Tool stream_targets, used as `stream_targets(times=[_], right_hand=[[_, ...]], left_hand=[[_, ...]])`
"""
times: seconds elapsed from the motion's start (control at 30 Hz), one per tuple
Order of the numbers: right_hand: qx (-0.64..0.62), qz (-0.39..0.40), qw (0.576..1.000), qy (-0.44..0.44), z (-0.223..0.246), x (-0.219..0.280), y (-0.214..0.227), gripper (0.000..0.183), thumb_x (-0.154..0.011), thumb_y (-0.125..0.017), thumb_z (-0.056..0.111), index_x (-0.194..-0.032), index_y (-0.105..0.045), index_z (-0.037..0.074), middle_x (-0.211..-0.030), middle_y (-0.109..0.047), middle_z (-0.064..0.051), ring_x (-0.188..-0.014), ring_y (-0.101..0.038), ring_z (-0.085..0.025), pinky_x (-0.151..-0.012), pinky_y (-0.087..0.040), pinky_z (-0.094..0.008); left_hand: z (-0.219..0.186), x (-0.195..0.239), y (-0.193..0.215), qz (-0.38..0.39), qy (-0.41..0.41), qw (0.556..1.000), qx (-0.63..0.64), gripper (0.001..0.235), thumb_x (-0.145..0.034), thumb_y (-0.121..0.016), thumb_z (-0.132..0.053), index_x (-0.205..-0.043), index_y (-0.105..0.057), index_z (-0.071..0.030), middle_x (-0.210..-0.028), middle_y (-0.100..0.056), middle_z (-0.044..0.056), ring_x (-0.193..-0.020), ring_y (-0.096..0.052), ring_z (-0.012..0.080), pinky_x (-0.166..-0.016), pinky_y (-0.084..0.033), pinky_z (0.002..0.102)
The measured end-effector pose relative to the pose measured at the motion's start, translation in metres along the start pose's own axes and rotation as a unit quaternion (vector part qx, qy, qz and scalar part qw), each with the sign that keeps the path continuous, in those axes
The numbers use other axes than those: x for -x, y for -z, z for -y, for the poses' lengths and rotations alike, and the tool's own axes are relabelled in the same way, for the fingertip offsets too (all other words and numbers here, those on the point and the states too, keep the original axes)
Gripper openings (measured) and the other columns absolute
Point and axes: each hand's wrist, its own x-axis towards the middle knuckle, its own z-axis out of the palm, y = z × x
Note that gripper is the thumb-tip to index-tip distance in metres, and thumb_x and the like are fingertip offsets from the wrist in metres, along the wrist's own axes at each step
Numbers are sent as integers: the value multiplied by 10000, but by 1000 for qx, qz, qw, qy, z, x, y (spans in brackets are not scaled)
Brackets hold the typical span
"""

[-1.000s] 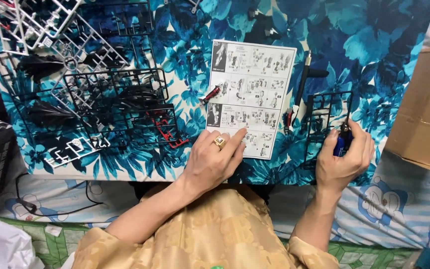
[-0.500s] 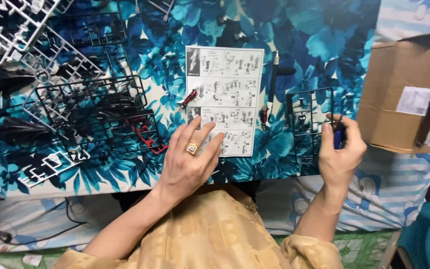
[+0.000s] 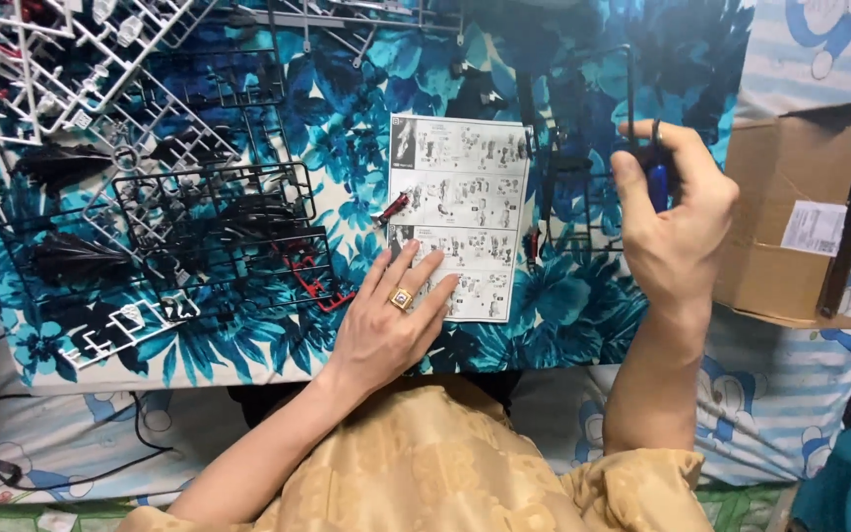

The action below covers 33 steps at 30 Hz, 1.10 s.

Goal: The person uses blue-handled pliers to cut small plastic parts from model kit sprues. They consult an instruction manual, compare parts to diagrams, and handle multiple sprues and loose pieces on a floral-patterned surface.

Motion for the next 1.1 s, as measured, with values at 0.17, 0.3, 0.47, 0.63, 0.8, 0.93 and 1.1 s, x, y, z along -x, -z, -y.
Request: stream_targets(times=[0.17,0.3,0.47,0.63,0.8,0.93,1.1], right_hand=[[-33,25,999,12,-2,-18,-14,132,-1021,-578,67,-1133,-615,10,-1019,-632,-88,-856,-585,-166,-726,-464,-288],[-63,67,995,43,5,-34,-24,132,-1006,-563,34,-1124,-601,-12,-1026,-635,-104,-792,-562,-165,-679,-453,-281],[-26,127,984,121,-2,-55,-43,165,-969,-589,49,-1115,-607,-27,-1006,-669,-133,-873,-627,-245,-734,-441,-348],[86,149,964,205,5,-66,-54,242,-939,-603,48,-1163,-594,-43,-1047,-675,-203,-919,-626,-385,-737,-467,-450],[158,64,967,189,-11,-49,-48,331,-866,-693,18,-1192,-638,41,-953,-612,-125,-901,-625,-364,-790,-489,-445],[136,17,976,167,-21,-20,-30,280,-896,-711,15,-1167,-645,16,-933,-622,-146,-883,-626,-370,-803,-489,-437],[48,-4,999,10,-27,26,-9,138,-1024,-625,57,-1095,-693,-39,-818,-677,-116,-694,-644,-192,-652,-496,-305]], left_hand=[[-1,0,0,1,3,1000,-9,289,-927,-620,-172,-1192,-629,-56,-1294,-586,162,-1256,-505,365,-1058,-394,503],[-1,-2,1,-1,1,1000,-3,288,-925,-617,-162,-1190,-625,-49,-1278,-595,170,-1234,-524,376,-1045,-406,507],[-1,-2,2,-11,-1,1000,-6,275,-931,-612,-172,-1176,-633,-48,-1282,-589,168,-1240,-517,382,-1057,-394,511],[-1,-2,3,-4,-4,1000,-11,287,-930,-617,-182,-1181,-625,-43,-1283,-588,173,-1234,-524,381,-1053,-402,515],[-2,3,-14,-59,25,997,-38,297,-879,-603,-230,-1160,-652,-149,-1267,-610,86,-1244,-531,317,-1077,-377,477],[-2,1,-13,-59,27,997,-29,296,-876,-605,-220,-1157,-655,-141,-1265,-612,95,-1243,-531,320,-1072,-378,481],[0,-3,3,-2,11,1000,8,268,-918,-628,-167,-1162,-632,-56,-1272,-595,163,-1226,-531,372,-1043,-407,507]])
